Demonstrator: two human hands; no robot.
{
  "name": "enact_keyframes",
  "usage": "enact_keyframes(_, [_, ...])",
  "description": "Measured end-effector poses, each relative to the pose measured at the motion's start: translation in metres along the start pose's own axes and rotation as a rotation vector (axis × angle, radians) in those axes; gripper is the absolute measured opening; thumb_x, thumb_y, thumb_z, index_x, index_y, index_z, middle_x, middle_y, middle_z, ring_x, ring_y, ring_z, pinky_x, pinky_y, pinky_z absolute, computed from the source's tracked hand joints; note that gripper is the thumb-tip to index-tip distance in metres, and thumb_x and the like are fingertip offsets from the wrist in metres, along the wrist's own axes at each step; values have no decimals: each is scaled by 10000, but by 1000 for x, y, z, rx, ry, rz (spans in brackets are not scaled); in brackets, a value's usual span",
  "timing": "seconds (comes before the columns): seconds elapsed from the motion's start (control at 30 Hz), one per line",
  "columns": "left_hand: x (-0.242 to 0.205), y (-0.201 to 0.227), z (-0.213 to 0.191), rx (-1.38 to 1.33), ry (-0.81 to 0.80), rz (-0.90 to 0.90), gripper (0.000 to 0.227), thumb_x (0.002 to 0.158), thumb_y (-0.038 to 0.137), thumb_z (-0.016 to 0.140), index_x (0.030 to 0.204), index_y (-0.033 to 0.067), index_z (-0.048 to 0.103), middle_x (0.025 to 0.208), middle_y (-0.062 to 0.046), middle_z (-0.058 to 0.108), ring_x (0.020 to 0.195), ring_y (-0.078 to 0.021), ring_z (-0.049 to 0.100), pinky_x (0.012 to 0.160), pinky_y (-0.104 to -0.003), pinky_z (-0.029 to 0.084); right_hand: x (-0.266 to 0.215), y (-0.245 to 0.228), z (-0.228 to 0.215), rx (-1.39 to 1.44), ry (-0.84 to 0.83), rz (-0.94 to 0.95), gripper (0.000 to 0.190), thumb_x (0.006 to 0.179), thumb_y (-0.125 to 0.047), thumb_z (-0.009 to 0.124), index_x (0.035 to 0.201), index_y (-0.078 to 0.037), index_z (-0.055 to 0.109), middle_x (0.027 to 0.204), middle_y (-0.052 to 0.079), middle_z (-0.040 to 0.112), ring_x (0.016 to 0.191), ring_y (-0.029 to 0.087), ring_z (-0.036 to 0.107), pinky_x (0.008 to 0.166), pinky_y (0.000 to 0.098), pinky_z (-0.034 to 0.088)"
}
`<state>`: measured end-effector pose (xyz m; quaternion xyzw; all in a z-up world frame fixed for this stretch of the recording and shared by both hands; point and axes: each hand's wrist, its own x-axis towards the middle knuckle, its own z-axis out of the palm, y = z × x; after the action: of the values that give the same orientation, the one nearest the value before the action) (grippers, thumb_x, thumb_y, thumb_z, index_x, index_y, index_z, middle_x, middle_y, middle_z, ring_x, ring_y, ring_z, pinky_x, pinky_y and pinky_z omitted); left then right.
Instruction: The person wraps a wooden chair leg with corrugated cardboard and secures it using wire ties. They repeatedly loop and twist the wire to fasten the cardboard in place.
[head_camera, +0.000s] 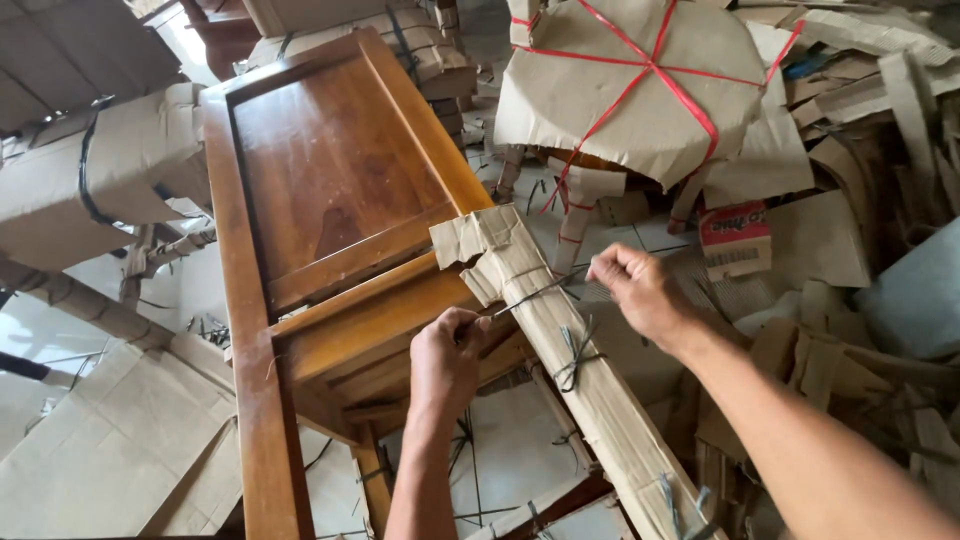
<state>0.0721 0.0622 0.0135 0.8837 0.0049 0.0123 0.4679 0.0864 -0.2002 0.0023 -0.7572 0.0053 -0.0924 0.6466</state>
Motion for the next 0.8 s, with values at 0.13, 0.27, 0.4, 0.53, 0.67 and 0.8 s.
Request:
enact_keyframes(0.13, [11, -26, 26, 19, -100, 6, 169, 893, 277, 747, 948, 131, 812, 802, -162, 766, 837, -388, 739, 739, -486, 570, -2, 34, 11, -162, -146, 74, 122, 962, -123, 628, 922, -96, 740, 648, 77, 625, 616, 160, 577, 604, 288, 489])
enact_keyframes(0.27, [13, -33, 50, -257, -228, -31, 196, 907, 297, 737, 934, 115, 806, 667, -101, 727, 668, -188, 675, 636, -387, 547, 11, 111, -1, -289, -299, 270, 496, 871, -108, 453, 1270, -122, 749, 1127, 251, 767, 1115, 359, 691, 964, 514, 522])
enact_keyframes(0.4, [-4, 8, 41, -634, -367, -97, 214, 964, 211, 719, 911, 3, 726, 624, -90, 670, 555, -144, 640, 510, -255, 499, 16, 160, 3, -229, -247, 262, 434, 913, -136, 473, 1242, -97, 753, 1121, 231, 764, 1099, 350, 697, 959, 506, 532])
enact_keyframes(0.53, [9, -22, 43, -770, -402, -162, 172, 956, 147, 712, 925, -22, 697, 658, -90, 673, 529, -142, 666, 504, -216, 509, 15, 181, -2, -160, -190, 252, 383, 954, -165, 492, 1214, -71, 757, 1115, 211, 761, 1084, 342, 703, 954, 499, 542])
enact_keyframes(0.67, [5, -4, 7, -729, -401, -204, 144, 930, 96, 711, 928, -46, 686, 710, -108, 680, 558, -154, 668, 499, -202, 497, 18, 197, -5, -83, -139, 237, 348, 995, -194, 511, 1186, -46, 762, 1109, 191, 758, 1068, 334, 708, 949, 491, 552])
enact_keyframes(0.8, [9, 7, -7, -670, -295, -187, 160, 904, 94, 751, 919, -62, 715, 683, -149, 675, 523, -159, 667, 436, -229, 512, 39, 108, -8, -523, 26, -125, 146, 981, -212, 701, 1087, -247, 795, 1003, -37, 789, 945, 144, 752, 794, 291, 588])
